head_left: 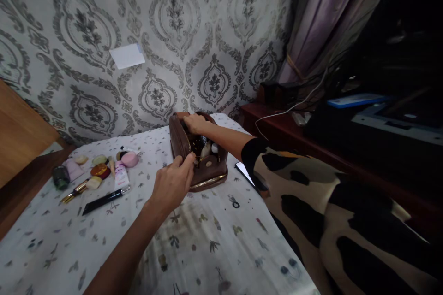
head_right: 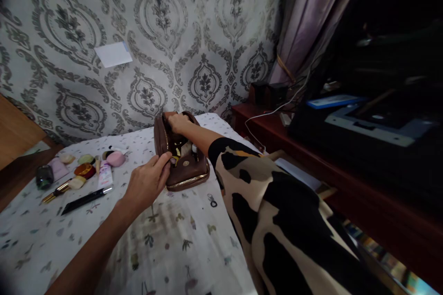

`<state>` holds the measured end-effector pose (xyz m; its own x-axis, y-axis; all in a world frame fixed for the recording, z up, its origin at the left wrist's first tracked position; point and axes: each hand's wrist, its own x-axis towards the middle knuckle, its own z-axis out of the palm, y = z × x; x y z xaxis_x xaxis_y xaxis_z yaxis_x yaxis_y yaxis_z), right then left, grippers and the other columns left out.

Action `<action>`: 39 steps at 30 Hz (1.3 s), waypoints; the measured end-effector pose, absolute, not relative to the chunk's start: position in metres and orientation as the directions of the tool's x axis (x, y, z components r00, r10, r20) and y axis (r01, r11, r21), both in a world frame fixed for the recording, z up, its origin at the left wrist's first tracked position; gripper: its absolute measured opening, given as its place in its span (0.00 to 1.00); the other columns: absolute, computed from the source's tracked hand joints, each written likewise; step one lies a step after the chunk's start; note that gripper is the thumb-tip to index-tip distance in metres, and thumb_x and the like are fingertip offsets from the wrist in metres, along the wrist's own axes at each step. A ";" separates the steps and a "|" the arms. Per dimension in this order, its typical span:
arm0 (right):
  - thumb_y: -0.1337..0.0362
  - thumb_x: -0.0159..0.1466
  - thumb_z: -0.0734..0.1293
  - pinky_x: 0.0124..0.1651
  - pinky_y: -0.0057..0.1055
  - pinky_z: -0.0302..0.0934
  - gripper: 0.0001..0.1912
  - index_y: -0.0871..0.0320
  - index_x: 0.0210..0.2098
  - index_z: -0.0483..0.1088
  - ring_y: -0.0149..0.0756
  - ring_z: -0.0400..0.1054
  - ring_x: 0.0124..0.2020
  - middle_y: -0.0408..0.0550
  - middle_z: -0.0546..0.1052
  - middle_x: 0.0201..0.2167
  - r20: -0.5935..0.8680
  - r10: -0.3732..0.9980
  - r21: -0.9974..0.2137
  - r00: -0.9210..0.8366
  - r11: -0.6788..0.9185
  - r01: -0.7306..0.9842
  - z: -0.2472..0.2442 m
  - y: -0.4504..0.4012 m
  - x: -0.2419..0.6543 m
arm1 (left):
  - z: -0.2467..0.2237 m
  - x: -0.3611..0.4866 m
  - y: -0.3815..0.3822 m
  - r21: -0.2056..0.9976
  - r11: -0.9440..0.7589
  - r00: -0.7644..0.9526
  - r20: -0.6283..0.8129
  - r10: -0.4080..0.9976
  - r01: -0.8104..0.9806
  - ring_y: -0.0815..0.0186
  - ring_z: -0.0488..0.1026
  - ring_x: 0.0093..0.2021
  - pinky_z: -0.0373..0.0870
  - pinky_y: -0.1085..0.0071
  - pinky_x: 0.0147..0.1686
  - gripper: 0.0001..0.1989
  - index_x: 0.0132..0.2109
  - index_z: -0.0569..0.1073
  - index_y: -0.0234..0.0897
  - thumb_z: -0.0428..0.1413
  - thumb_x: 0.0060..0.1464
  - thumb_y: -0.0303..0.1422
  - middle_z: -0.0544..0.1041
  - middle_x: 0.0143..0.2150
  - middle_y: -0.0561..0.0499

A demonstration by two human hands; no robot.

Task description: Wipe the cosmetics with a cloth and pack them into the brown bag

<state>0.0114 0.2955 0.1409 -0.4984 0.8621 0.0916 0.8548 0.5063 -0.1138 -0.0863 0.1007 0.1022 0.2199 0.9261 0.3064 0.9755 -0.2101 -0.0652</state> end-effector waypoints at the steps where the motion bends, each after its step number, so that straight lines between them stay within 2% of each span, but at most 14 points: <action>1: 0.68 0.63 0.67 0.58 0.41 0.64 0.22 0.61 0.57 0.71 0.54 0.68 0.60 0.65 0.75 0.56 0.088 0.867 -0.110 -0.491 0.498 0.860 0.141 0.295 0.013 | 0.103 -0.086 0.101 -0.065 -0.212 0.221 0.300 0.928 0.975 0.62 0.79 0.36 0.71 0.71 0.33 0.18 0.60 0.67 0.44 0.42 0.68 0.33 0.77 0.45 0.46; 6: 0.64 0.61 0.71 0.52 0.33 0.66 0.24 0.62 0.57 0.71 0.51 0.71 0.57 0.62 0.76 0.56 0.092 0.884 -0.116 -0.459 0.467 0.877 0.153 0.292 0.017 | 0.104 -0.087 0.100 -0.059 -0.216 0.224 0.270 0.936 0.975 0.60 0.79 0.37 0.72 0.68 0.33 0.19 0.61 0.66 0.45 0.41 0.68 0.33 0.76 0.46 0.46; 10: 0.65 0.65 0.66 0.46 0.28 0.65 0.18 0.64 0.53 0.73 0.45 0.73 0.53 0.61 0.78 0.51 0.139 0.893 -0.132 -0.427 0.444 0.886 0.169 0.275 0.020 | 0.103 -0.088 0.100 -0.053 -0.227 0.233 0.277 0.932 0.972 0.59 0.78 0.37 0.73 0.67 0.34 0.20 0.62 0.65 0.46 0.41 0.68 0.34 0.75 0.45 0.46; 13: 0.63 0.70 0.57 0.45 0.31 0.63 0.18 0.63 0.50 0.75 0.44 0.73 0.49 0.60 0.79 0.48 0.254 0.876 -0.163 -0.411 0.457 0.874 0.174 0.250 0.025 | 0.103 -0.089 0.099 -0.025 -0.259 0.255 0.291 0.922 0.965 0.60 0.78 0.37 0.73 0.67 0.37 0.19 0.62 0.66 0.44 0.40 0.68 0.34 0.75 0.45 0.46; 15: 0.60 0.70 0.58 0.41 0.31 0.61 0.17 0.61 0.42 0.77 0.41 0.73 0.40 0.54 0.80 0.38 0.453 0.830 -0.256 -0.325 0.470 0.845 0.171 0.231 0.030 | 0.102 -0.091 0.099 0.013 -0.280 0.262 0.305 0.915 0.960 0.61 0.78 0.38 0.74 0.67 0.38 0.19 0.61 0.66 0.44 0.40 0.68 0.34 0.75 0.44 0.46; 18: 0.56 0.67 0.63 0.32 0.30 0.55 0.17 0.59 0.28 0.74 0.35 0.65 0.26 0.45 0.74 0.23 0.589 0.752 -0.346 -0.295 0.565 0.749 0.161 0.203 0.036 | 0.098 -0.098 0.099 0.128 -0.342 0.280 0.350 0.894 0.931 0.61 0.78 0.42 0.73 0.68 0.42 0.19 0.63 0.64 0.42 0.42 0.68 0.33 0.76 0.46 0.46; 20: 0.53 0.67 0.64 0.28 0.29 0.50 0.23 0.58 0.19 0.67 0.31 0.58 0.21 0.42 0.66 0.16 0.637 0.706 -0.395 -0.310 0.644 0.655 0.153 0.183 0.038 | 0.093 -0.106 0.098 0.224 -0.421 0.311 0.400 0.862 0.879 0.62 0.77 0.46 0.73 0.69 0.44 0.20 0.64 0.61 0.41 0.42 0.68 0.32 0.77 0.50 0.46; 23: 0.53 0.68 0.62 0.26 0.29 0.47 0.27 0.57 0.16 0.60 0.27 0.54 0.19 0.39 0.59 0.14 0.717 0.616 -0.440 -0.326 0.763 0.473 0.141 0.155 0.034 | 0.082 -0.127 0.096 0.295 -0.500 0.330 0.475 0.816 0.814 0.62 0.78 0.45 0.72 0.69 0.45 0.21 0.65 0.60 0.38 0.44 0.67 0.32 0.78 0.51 0.46; 26: 0.54 0.69 0.61 0.27 0.27 0.49 0.25 0.58 0.18 0.60 0.27 0.57 0.20 0.39 0.62 0.15 0.770 0.532 -0.423 -0.354 0.839 0.341 0.125 0.129 0.026 | 0.073 -0.155 0.097 0.306 -0.434 0.242 0.505 0.828 0.847 0.62 0.78 0.38 0.71 0.68 0.40 0.19 0.62 0.64 0.36 0.44 0.67 0.34 0.79 0.44 0.46; 29: 0.58 0.70 0.60 0.30 0.25 0.53 0.19 0.58 0.23 0.66 0.28 0.61 0.22 0.41 0.68 0.19 0.722 0.544 -0.464 -0.429 0.839 0.284 0.103 0.112 0.012 | 0.069 -0.189 0.103 0.313 -0.209 0.052 0.443 0.895 0.926 0.63 0.76 0.36 0.70 0.69 0.39 0.17 0.58 0.67 0.37 0.44 0.67 0.34 0.79 0.39 0.48; 32: 0.60 0.69 0.60 0.29 0.25 0.54 0.14 0.58 0.30 0.71 0.29 0.63 0.22 0.41 0.70 0.20 0.595 0.611 -0.579 -0.522 0.777 0.249 0.076 0.102 -0.004 | 0.070 -0.224 0.115 0.284 0.003 -0.112 0.369 0.923 0.959 0.61 0.76 0.41 0.69 0.68 0.43 0.14 0.53 0.70 0.38 0.46 0.65 0.32 0.79 0.40 0.47; 35: 0.61 0.66 0.61 0.28 0.25 0.54 0.10 0.57 0.37 0.73 0.29 0.62 0.19 0.39 0.70 0.18 0.435 0.701 -0.738 -0.564 0.637 0.223 0.049 0.097 -0.021 | 0.072 -0.256 0.127 0.266 0.130 -0.214 0.318 0.923 0.955 0.57 0.75 0.47 0.68 0.63 0.47 0.14 0.53 0.70 0.37 0.48 0.63 0.32 0.78 0.46 0.42; 39: 0.62 0.64 0.60 0.26 0.26 0.56 0.10 0.58 0.37 0.71 0.30 0.61 0.17 0.37 0.69 0.16 0.222 0.803 -0.931 -0.553 0.342 0.123 0.018 0.093 -0.038 | 0.075 -0.287 0.144 0.221 0.276 -0.322 0.212 0.923 0.935 0.52 0.74 0.52 0.67 0.61 0.50 0.24 0.60 0.66 0.37 0.54 0.59 0.39 0.77 0.51 0.40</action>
<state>-0.0376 0.0927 0.0181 -0.5526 0.8033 0.2221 0.1233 0.3423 -0.9315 -0.2866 0.1443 0.0751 -0.3222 0.9225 0.2124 0.9355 0.2758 0.2210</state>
